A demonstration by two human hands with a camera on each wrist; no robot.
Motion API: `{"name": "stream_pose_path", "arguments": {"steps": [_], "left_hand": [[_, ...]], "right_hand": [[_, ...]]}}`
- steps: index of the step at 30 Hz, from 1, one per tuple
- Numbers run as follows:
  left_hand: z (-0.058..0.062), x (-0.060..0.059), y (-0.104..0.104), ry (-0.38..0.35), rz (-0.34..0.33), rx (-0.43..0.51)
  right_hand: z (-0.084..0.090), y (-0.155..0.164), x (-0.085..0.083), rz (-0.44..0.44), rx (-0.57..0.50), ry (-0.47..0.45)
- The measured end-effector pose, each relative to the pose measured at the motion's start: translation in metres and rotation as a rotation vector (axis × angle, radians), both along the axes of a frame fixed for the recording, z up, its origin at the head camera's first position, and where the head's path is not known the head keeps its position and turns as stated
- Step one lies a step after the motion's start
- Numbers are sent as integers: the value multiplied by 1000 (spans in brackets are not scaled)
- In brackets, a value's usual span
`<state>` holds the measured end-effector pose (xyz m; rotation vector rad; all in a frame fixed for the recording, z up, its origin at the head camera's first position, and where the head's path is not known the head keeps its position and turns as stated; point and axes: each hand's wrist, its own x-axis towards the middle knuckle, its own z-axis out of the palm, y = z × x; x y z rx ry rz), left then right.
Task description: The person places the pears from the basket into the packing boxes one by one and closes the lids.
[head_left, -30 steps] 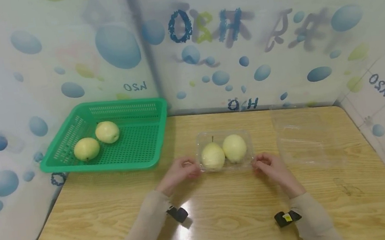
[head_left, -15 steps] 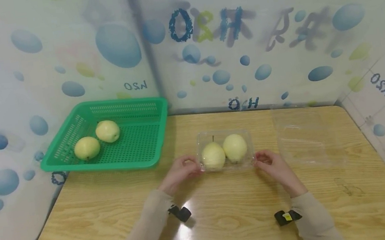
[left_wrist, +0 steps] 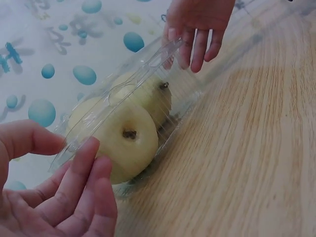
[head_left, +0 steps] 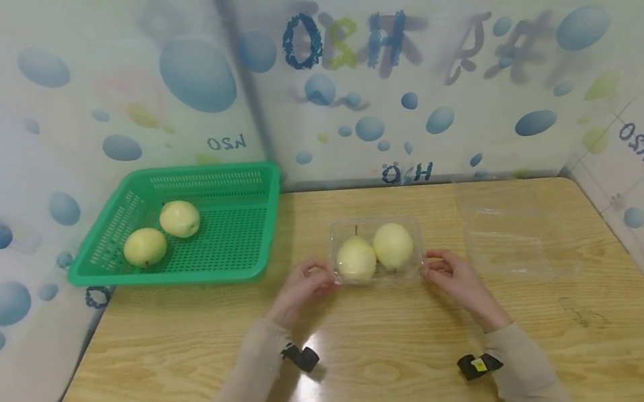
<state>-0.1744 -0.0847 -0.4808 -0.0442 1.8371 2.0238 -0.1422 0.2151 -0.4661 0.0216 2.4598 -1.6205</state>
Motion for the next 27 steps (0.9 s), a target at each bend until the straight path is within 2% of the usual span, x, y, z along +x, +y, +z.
{"name": "stream_pose_path", "arguments": {"steps": [6, 17, 22, 27], "left_hand": [[0, 1, -4, 17, -17, 71], [6, 0, -4, 30, 75, 55], [10, -8, -3, 44, 115, 83], [7, -21, 0, 54, 176, 138]], "right_hand": [[-2, -4, -4, -6, -35, -16], [3, -22, -18, -16, -181, -45], [3, -37, -31, 0, -176, -17], [-2, -50, -48, -50, -238, -21]]}}
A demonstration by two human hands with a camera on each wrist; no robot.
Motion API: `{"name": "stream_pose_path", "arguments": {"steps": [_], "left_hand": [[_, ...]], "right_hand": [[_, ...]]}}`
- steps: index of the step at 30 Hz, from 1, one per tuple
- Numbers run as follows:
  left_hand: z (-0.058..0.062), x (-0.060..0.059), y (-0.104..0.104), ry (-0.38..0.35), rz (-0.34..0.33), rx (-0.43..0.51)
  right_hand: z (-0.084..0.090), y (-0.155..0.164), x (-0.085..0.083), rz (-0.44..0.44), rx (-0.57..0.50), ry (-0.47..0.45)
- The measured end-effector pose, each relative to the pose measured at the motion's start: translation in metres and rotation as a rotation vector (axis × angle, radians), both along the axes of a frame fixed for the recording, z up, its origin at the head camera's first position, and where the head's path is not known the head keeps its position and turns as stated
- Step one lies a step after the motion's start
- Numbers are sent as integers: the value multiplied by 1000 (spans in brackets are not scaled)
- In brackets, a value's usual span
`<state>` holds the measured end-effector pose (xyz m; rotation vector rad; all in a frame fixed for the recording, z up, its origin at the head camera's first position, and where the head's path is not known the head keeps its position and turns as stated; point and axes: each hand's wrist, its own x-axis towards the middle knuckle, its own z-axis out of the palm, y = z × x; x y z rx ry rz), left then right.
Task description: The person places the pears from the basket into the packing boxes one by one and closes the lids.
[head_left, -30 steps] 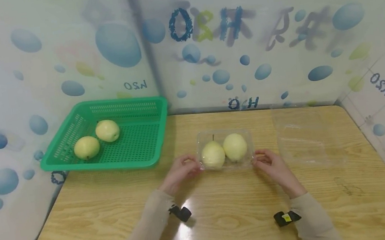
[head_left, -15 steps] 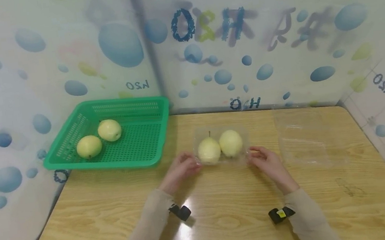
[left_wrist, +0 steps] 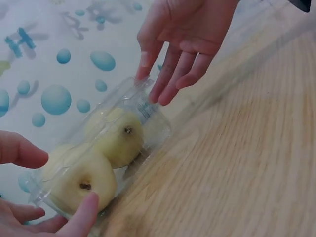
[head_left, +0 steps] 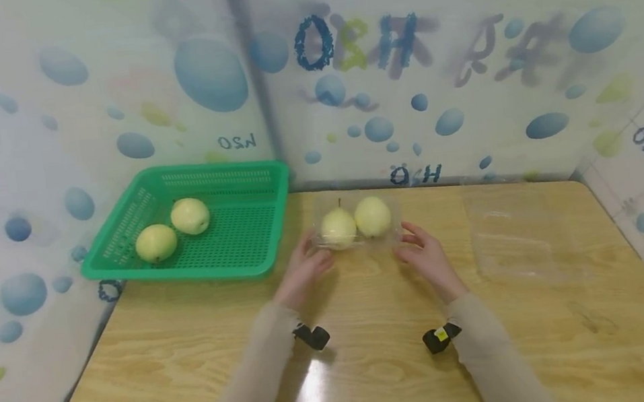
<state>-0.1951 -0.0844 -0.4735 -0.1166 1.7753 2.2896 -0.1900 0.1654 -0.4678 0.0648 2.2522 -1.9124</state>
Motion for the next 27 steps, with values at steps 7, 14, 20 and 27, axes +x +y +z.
{"name": "stream_pose_path", "arguments": {"steps": [7, 14, 20, 27], "left_hand": [[-8, -14, 4, -4, 78, 36], [-12, -18, 6, -1, 129, 19], [-11, -19, 6, 8, 117, 35], [-7, -19, 3, -8, 106, 63]], "right_hand": [[-5, -5, -18, -31, -102, -25], [-3, -7, -22, 1, -148, -37], [2, -4, -27, 26, -261, -70], [19, 24, -20, 169, 37, -23]]}}
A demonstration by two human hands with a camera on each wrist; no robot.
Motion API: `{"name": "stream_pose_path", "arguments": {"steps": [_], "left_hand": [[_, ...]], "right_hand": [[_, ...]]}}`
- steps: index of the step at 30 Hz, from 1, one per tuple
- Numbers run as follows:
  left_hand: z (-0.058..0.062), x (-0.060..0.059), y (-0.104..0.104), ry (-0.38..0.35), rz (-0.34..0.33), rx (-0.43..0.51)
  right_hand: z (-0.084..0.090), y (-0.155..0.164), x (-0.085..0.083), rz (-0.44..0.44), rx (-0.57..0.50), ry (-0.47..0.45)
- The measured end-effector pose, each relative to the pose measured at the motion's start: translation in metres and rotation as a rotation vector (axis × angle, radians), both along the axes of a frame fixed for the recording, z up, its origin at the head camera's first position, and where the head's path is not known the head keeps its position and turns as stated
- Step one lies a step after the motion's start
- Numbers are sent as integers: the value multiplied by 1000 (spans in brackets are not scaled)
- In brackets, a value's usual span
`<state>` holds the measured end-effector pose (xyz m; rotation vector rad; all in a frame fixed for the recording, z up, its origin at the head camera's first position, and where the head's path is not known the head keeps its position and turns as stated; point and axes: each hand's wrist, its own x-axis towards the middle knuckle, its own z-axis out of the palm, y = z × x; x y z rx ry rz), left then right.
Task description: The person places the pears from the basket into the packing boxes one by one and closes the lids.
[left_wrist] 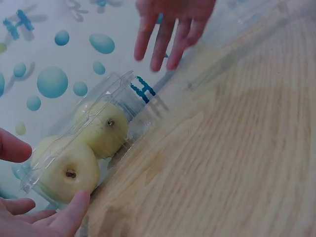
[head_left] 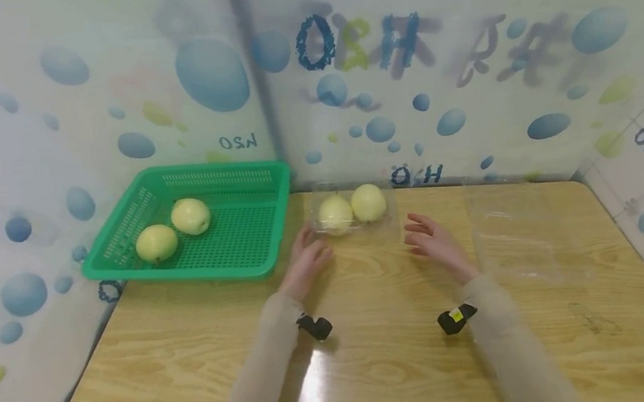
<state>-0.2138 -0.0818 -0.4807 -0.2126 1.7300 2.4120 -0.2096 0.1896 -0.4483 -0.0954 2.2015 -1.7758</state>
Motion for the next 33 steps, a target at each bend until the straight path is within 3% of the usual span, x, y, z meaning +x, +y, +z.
{"name": "stream_pose_path", "arguments": {"steps": [3, 7, 13, 18, 24, 33], "left_hand": [[0, 8, -6, 1, -12, -55], [-2, 24, -16, 13, -64, -166], [6, 41, -22, 109, -171, -262], [16, 49, -25, 148, -242, -447], [18, 57, -28, 221, -302, -600], [22, 69, -26, 310, -305, -747]], "right_hand": [[14, 25, 10, 73, 240, 80], [29, 61, 26, 101, 393, 134], [37, 111, 42, 55, 463, 195], [35, 153, 48, -4, 541, 191], [23, 194, 54, -83, 504, 194], [-3, 216, 64, -120, 398, 117]]}}
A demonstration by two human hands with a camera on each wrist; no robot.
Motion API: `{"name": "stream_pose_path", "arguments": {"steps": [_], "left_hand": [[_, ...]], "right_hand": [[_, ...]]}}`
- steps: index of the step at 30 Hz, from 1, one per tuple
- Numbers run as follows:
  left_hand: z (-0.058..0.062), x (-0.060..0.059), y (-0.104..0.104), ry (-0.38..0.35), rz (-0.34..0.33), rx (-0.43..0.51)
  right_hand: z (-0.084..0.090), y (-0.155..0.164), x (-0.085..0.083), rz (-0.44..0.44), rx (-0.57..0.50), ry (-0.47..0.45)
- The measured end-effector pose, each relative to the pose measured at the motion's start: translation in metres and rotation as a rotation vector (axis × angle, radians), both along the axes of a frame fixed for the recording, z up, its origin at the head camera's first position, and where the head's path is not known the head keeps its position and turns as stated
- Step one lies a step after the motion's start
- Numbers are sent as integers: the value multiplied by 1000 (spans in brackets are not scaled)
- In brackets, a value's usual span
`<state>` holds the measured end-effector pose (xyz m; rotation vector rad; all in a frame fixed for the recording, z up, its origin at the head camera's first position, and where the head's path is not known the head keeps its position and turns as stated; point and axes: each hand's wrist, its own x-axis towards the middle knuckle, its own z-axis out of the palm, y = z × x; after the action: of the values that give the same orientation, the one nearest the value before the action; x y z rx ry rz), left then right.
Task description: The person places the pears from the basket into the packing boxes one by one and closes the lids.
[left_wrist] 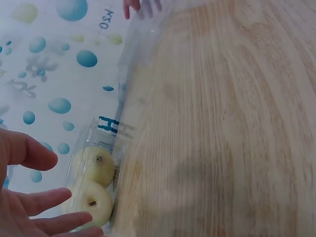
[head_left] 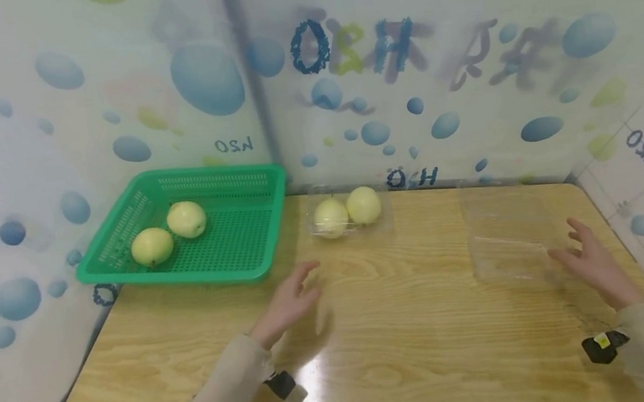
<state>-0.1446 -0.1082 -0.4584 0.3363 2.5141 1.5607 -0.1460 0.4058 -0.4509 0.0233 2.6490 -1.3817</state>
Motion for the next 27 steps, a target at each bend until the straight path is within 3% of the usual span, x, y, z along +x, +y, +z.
{"name": "stream_pose_path", "arguments": {"steps": [5, 9, 15, 18, 23, 27], "left_hand": [[2, 4, -2, 42, -10, 30], [2, 5, -3, 60, 2, 61], [0, 8, -7, 58, 10, 108], [0, 9, -8, 37, 26, 90], [0, 11, -9, 23, 34, 71], [1, 13, -11, 33, 28, 54]], "right_hand": [[-13, 4, 4, -6, -135, 49], [-18, 4, 3, -8, -208, 36], [-29, 2, 6, 30, -424, 80], [-30, -3, 8, 73, -356, 120], [-28, -16, 8, 109, -59, 170], [-28, -28, 8, 121, 103, 251]]}}
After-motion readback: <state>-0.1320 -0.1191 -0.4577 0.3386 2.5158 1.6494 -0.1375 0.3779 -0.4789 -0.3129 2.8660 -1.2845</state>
